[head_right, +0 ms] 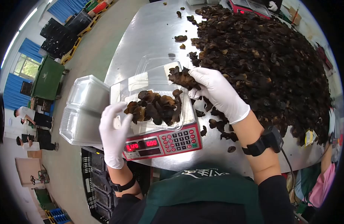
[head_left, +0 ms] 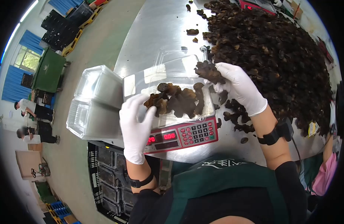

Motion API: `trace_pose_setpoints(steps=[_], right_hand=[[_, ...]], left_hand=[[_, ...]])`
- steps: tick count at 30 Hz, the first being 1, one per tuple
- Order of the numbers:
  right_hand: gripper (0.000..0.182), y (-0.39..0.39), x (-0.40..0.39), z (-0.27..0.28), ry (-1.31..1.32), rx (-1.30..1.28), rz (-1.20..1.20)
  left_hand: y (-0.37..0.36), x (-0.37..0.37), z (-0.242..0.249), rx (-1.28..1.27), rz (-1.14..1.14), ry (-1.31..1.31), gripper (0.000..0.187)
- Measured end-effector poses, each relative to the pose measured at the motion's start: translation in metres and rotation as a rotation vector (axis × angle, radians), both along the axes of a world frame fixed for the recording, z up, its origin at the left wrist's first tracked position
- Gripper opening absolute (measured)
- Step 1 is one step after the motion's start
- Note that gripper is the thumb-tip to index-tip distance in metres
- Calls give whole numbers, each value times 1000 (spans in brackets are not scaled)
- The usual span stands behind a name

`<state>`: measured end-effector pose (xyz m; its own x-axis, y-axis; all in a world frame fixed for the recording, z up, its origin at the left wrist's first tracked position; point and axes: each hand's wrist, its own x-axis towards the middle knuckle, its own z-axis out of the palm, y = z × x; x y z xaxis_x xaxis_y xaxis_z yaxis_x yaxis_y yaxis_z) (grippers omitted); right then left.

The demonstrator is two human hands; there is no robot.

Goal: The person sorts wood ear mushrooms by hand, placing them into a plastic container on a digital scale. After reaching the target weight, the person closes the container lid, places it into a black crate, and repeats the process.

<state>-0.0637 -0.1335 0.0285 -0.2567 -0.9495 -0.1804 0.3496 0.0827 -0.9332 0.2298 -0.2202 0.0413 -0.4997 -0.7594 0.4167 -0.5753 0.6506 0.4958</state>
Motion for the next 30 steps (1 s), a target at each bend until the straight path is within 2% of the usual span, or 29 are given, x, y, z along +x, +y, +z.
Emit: trace_pose_setpoints(steps=[1, 2, 3, 6, 7, 10, 11, 13, 15, 16, 17, 18, 19, 20, 21, 23, 25, 26, 27, 29, 30], right_hand=[[26, 1, 0, -3, -160, -27, -18], [26, 2, 2, -5, -205, -10, -51], [25, 3, -4, -10, -216, -14, 38], [26, 2, -7, -17, -236, -42, 74], [26, 1, -4, -14, -222, -4, 20], [28, -1, -2, -13, -81, -10, 47], [28, 0, 2, -7, -204, 12, 10], [22, 2, -1, -8, 39, -17, 106], [27, 0, 6, -7, 46, -31, 48], [27, -2, 11, -9, 130, -8, 6], [26, -9, 22, -18, 378, -172, -97], [22, -5, 35, -11, 554, -161, -165], [22, -12, 41, -25, 1023, -508, -307], [20, -14, 45, -28, 1275, -520, -156], [22, -12, 55, -28, 1476, -406, -83], [25, -10, 61, -33, 1349, -416, -106], [27, -1, 46, -28, 1298, -452, -213], [30, 2, 38, -26, 1233, -507, -298], [41, 7, 21, -29, 1294, -506, -355], [56, 26, -22, -29, 1332, -295, -314], [65, 41, -42, -34, 1447, -133, -323]], left_hand=[[2, -6, -1, -36, -13, -114, 43], [3, -10, -4, -74, 12, -198, 44], [3, -14, -7, -112, 38, -281, 45], [0, -20, -6, -95, 68, -299, 37], [0, -22, -5, -96, 59, -294, 37], [1, -29, -4, -144, 51, -329, 30], [1, -31, -6, -145, 41, -327, 30], [0, -35, -11, -145, -8, -136, 28], [5, -39, -10, -112, -12, -135, 26], [8, -42, -10, -76, -12, -133, 24], [9, -39, -13, -71, 7, -307, 24], [11, -38, -15, -90, -12, -290, 27], [11, -38, -15, -109, -33, -275, 30], [14, -37, -14, -133, -31, -307, 37], [18, -37, -10, -159, -22, -338, 44], [23, -42, -1, -215, -8, -331, 64], [27, -49, 8, -204, -82, -189, 69], [25, -51, 8, -189, -126, -187, 66], [25, -54, 5, -186, -138, -186, 66], [25, -59, -4, -191, -258, -323, 64], [26, -61, -9, -94, -262, -382, 66]])
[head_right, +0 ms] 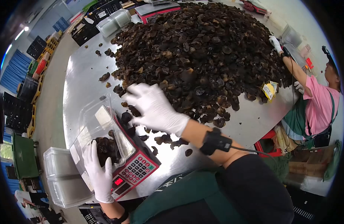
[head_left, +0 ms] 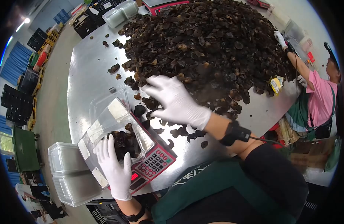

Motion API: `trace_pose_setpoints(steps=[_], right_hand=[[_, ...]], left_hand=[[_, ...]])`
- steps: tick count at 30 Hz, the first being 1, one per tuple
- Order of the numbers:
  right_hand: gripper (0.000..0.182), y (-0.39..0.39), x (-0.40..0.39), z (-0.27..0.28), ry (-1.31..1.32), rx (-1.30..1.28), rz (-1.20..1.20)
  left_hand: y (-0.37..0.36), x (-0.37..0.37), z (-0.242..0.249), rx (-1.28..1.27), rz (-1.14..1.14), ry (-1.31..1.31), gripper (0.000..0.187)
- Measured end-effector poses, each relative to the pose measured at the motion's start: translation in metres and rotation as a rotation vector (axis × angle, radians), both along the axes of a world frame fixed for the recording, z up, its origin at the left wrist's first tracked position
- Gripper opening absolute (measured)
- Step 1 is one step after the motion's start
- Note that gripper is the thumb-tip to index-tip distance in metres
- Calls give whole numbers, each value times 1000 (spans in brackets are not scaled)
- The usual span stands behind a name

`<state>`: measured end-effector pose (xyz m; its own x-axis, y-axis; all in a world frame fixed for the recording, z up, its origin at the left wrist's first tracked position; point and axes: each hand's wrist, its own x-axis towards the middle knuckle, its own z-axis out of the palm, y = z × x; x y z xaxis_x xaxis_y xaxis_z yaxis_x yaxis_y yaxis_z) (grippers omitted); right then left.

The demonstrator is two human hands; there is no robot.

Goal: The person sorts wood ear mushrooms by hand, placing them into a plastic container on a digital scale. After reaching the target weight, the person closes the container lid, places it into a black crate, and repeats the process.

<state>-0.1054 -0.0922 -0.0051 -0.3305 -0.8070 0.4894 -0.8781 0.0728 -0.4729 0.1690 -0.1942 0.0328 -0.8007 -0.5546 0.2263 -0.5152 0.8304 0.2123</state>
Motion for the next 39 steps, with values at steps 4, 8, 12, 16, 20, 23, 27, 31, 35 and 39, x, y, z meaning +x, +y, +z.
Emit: trace_pose_setpoints(steps=[4, 8, 12, 16, 20, 23, 27, 31, 35, 39], right_hand=[[92, 54, -69, -45, 177, 345, -372], [92, 44, -94, -53, 103, 231, -377], [77, 1, -99, -57, 277, 317, -93], [15, -4, -110, -68, 272, 21, -161], [20, 13, -123, -54, 65, -265, -261], [20, 15, -121, -35, -216, -250, -294], [34, 4, -127, -25, -164, 29, -400], [27, -11, -68, 39, -923, 47, -84], [29, -45, 0, 70, -1002, 142, 273], [29, -70, 56, 100, -956, 206, 419]], left_hand=[[-3, 0, -14, 12, 31, 81, 67], [3, -8, -14, 31, 72, 92, 68], [12, -12, -13, 22, 111, 124, 68], [14, -4, -3, 9, 201, 208, 66], [-3, 27, 0, -18, 336, 319, 59], [-14, 41, -1, -21, 378, 337, 55], [-21, 48, -9, -10, 324, 324, 56], [-24, 53, -12, -2, 305, 351, 56], [-29, 48, -4, -12, 273, 397, 56], [-27, 16, 25, -68, -60, 272, 56]])
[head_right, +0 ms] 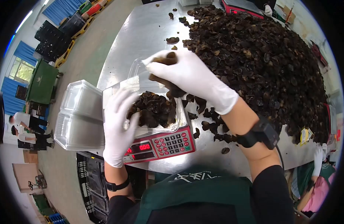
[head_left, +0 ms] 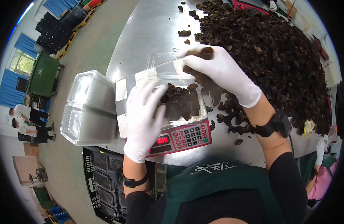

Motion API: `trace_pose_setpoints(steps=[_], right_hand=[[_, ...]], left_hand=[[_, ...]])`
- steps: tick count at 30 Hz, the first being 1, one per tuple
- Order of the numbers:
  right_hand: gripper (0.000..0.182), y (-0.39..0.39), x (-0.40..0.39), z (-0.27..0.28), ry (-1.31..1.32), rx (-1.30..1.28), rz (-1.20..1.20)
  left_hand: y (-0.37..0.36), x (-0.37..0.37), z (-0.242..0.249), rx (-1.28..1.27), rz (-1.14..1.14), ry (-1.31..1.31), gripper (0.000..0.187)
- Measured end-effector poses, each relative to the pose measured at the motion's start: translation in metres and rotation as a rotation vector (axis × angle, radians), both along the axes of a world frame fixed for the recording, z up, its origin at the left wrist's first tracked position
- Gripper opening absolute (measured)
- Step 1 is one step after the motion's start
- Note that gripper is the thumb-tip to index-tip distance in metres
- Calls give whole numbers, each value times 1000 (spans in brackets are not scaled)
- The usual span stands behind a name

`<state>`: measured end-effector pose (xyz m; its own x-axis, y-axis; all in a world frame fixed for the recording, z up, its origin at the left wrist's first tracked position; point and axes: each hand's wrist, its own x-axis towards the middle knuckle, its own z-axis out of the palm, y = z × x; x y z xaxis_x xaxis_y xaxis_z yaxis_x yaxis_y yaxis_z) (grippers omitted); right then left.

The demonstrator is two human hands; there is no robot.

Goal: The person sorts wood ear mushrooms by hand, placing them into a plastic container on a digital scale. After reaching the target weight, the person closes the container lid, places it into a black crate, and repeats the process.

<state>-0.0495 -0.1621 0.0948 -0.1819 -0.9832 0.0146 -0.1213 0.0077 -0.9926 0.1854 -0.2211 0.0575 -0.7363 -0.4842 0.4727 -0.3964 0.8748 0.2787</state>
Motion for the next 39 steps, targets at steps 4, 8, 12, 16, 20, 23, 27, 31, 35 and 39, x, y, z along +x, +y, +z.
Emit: trace_pose_setpoints(steps=[4, 8, 12, 16, 20, 23, 27, 31, 35, 39], right_hand=[[33, -12, 11, 3, -13, -48, -63], [32, -15, 8, -4, -42, -41, -116], [30, -15, 5, -8, -37, -45, -124], [37, -26, 37, -37, 78, -140, -101], [71, -23, 62, -62, 977, -415, 220], [75, -20, 64, -58, 1004, -407, 233], [63, 5, 44, -24, 639, -529, 132], [48, 58, 31, -25, 264, -381, -40], [30, 145, 7, -60, -90, -132, -261], [24, 260, -38, -73, -234, -13, -578]], left_hand=[[-1, -34, -9, 20, -84, -148, 43], [-19, -34, -28, 322, -84, -75, 26], [-27, -17, -36, 819, -73, 532, 16], [-36, 10, -25, 1222, -89, 1098, 22], [-50, 44, -40, 1518, -317, 1319, 39], [-37, 39, -27, 1564, -237, 1342, 32], [-26, 30, -23, 1596, -300, 1275, 38], [20, -17, -8, 1564, -385, 1104, 32], [102, -84, -14, 1546, -437, 689, 23], [155, -125, -39, 1451, -485, 300, 35]])
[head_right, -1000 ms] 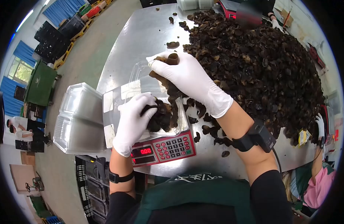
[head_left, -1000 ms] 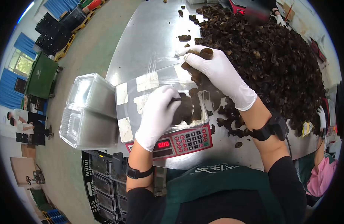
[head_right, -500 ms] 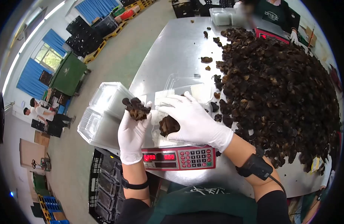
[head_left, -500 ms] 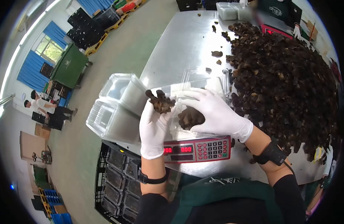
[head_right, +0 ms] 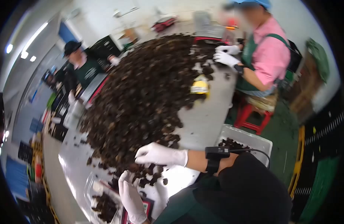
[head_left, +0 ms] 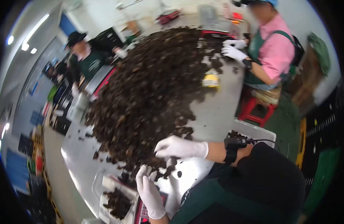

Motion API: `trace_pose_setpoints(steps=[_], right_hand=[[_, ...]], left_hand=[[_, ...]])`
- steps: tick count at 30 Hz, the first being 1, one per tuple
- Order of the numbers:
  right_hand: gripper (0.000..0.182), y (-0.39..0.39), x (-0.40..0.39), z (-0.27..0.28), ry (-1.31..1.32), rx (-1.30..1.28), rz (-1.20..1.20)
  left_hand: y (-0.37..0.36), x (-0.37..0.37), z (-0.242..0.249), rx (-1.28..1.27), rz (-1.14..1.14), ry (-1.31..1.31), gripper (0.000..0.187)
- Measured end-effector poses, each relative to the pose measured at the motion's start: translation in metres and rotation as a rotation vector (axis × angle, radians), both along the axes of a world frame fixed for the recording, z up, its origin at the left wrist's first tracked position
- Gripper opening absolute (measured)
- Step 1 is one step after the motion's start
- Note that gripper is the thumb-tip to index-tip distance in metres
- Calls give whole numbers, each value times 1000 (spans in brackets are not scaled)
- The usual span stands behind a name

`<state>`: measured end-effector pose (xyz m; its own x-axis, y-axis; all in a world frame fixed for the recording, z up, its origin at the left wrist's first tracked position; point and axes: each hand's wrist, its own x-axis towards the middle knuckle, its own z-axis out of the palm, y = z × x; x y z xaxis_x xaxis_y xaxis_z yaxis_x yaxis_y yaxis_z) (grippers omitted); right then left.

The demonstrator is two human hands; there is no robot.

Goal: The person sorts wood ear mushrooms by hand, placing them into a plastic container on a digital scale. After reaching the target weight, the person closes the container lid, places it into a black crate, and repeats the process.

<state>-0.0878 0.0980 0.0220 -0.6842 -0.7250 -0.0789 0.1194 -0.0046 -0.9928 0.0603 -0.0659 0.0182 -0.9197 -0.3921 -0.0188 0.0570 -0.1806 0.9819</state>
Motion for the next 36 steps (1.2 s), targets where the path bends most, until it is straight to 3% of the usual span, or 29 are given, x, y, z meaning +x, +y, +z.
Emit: trace_pose_setpoints(steps=[2, 4, 6, 7, 8, 9, 11, 13, 16, 20, 23, 25, 28, 36], right_hand=[[23, 59, -26, -20, 75, -77, -273], [16, 129, -54, -29, 112, -96, -704], [15, 194, -88, -55, 464, 180, -1238], [13, 220, -104, -76, 742, 192, -1476], [15, 249, -116, -95, 854, 339, -1547], [18, 263, -118, -104, 734, 446, -1527], [24, 284, -122, -135, 936, 847, -1339], [34, 281, -116, -151, 800, 804, -1249], [44, 270, -103, -157, 926, 692, -1387], [25, 232, -71, -134, 979, 561, -1398], [6, 169, -48, -133, 864, 351, -1043], [7, 125, -33, -142, 888, 325, -802], [8, 60, -8, -132, 961, 209, -480], [11, -33, 14, -108, 1064, 67, -73]], left_hand=[[20, -12, 6, -113, -153, -56, 44], [41, -19, 13, -148, -179, -81, 41], [53, -22, 15, -165, -187, -99, 40], [56, -20, 14, -171, -174, -138, 40], [57, -17, 13, -175, -156, -177, 39], [58, -13, 13, -185, -159, -183, 39], [58, -2, 14, -196, -128, -229, 38], [55, 8, 14, -251, -133, -257, 39], [46, 33, 15, -312, -46, -333, 40], [29, 62, -4, -237, -8, -314, 36], [18, 83, -18, -321, -78, -338, 30], [28, 85, -11, -105, -66, -396, 29], [26, 95, -19, -212, -79, -284, 27], [13, 150, -37, -141, 45, -261, 27]])
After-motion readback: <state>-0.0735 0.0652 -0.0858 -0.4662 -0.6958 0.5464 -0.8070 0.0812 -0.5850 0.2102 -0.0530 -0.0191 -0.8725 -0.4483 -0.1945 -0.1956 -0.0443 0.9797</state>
